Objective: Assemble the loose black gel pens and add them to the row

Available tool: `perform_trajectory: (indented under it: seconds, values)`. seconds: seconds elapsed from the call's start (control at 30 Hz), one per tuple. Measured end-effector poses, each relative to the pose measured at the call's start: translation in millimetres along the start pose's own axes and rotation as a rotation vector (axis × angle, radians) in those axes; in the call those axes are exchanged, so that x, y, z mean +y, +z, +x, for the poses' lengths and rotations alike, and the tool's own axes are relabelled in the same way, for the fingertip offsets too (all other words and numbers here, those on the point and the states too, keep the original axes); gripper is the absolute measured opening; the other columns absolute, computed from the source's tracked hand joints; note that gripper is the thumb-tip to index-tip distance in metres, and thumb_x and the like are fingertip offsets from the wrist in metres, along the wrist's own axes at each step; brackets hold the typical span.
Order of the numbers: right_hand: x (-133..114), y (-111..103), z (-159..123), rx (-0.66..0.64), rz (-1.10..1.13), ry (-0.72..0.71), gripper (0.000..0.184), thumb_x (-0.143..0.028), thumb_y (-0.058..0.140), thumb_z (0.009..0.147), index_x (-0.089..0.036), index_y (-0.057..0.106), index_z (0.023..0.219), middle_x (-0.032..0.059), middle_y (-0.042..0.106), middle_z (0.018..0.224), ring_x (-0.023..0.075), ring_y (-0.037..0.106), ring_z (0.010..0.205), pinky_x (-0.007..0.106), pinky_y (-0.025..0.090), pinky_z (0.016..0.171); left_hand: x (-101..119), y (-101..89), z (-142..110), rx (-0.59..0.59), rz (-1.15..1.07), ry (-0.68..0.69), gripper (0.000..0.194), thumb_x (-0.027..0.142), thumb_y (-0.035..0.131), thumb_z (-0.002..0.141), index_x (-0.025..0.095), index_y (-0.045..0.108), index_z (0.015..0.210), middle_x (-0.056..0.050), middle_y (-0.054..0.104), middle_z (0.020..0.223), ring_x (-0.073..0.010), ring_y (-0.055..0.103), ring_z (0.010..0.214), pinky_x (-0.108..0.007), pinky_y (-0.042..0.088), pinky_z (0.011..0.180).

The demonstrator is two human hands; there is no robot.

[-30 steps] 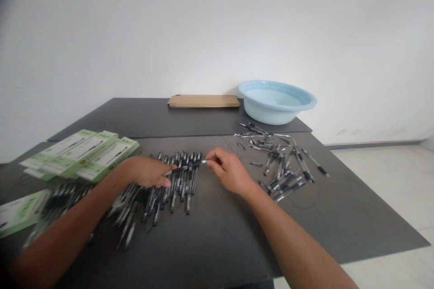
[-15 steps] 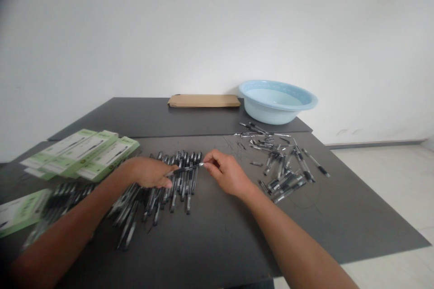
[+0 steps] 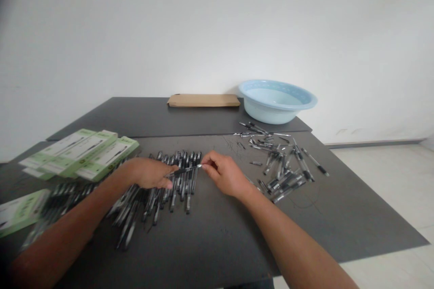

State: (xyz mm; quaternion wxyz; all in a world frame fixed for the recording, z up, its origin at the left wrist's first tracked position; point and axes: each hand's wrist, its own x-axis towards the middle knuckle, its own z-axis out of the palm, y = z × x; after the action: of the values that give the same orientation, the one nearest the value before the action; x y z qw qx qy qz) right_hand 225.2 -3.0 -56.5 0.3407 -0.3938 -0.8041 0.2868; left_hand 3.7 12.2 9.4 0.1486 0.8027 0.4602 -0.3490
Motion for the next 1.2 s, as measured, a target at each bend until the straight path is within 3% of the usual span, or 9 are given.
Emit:
perform_trajectory:
  seconds: [1.2]
  values:
    - [-5.5, 9.0, -2.6, -0.046, -0.032, -0.063, 0.003, -0.018, 0.053, 0.086, -0.018, 0.056, 0.087, -0.0014, 0.057, 0.072, 0.0113, 0.051, 0.065, 0.021, 0.036, 0.061, 5.9, 1.5, -3.6, 0.007, -0.004, 0.019, 0.064, 0.043, 0.045, 0.088, 0.01, 0.034, 0.142, -0.022, 0.055, 0.128, -0.0332, 0.056, 0.111, -0.038, 0.046, 0.086]
